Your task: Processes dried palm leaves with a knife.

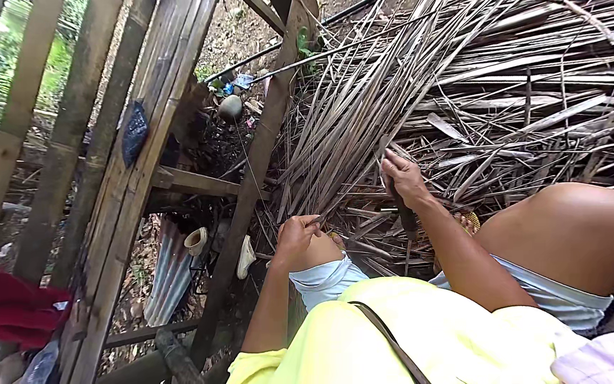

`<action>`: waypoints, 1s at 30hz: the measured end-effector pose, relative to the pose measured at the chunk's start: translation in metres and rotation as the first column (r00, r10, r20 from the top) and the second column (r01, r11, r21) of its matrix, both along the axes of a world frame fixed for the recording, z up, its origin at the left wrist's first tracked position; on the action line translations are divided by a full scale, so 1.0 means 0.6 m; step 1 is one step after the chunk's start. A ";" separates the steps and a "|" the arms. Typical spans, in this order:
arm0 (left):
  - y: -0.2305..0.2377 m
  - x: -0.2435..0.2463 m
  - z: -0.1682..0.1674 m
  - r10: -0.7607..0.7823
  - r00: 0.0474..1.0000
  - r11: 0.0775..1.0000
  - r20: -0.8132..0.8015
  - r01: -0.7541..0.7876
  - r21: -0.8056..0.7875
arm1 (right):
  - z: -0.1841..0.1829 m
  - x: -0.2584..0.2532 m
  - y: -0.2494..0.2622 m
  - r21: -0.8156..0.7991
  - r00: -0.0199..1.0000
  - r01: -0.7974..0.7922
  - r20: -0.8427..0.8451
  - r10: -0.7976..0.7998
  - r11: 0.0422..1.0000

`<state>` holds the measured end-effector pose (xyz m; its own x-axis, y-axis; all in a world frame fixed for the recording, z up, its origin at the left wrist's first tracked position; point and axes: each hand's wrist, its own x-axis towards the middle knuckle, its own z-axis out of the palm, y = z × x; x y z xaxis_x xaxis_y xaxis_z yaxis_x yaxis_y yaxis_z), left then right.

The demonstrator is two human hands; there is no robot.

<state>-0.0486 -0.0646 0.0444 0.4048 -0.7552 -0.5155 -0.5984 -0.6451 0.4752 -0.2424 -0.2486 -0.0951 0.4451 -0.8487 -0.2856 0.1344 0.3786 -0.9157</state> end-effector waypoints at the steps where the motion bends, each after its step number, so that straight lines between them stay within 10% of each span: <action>1: 0.005 0.003 0.000 0.008 1.000 1.000 0.022 -0.008 -0.008 | 0.002 -0.005 -0.010 0.016 0.998 0.064 -0.021 -0.064 0.998; 12: -0.032 -0.047 -0.016 -0.090 0.910 0.996 0.405 0.079 0.044 | 0.035 0.061 0.131 -0.091 0.824 -0.562 0.025 0.567 0.822; 19: -0.018 -0.053 0.001 -0.091 0.935 0.996 0.344 0.087 0.025 | 0.025 0.044 0.106 -0.152 0.895 -0.444 -0.043 0.443 0.883; 30: 0.046 0.006 0.038 0.072 0.994 0.994 0.082 -0.065 -0.085 | -0.003 -0.015 -0.022 0.101 0.982 0.178 0.047 -0.183 0.979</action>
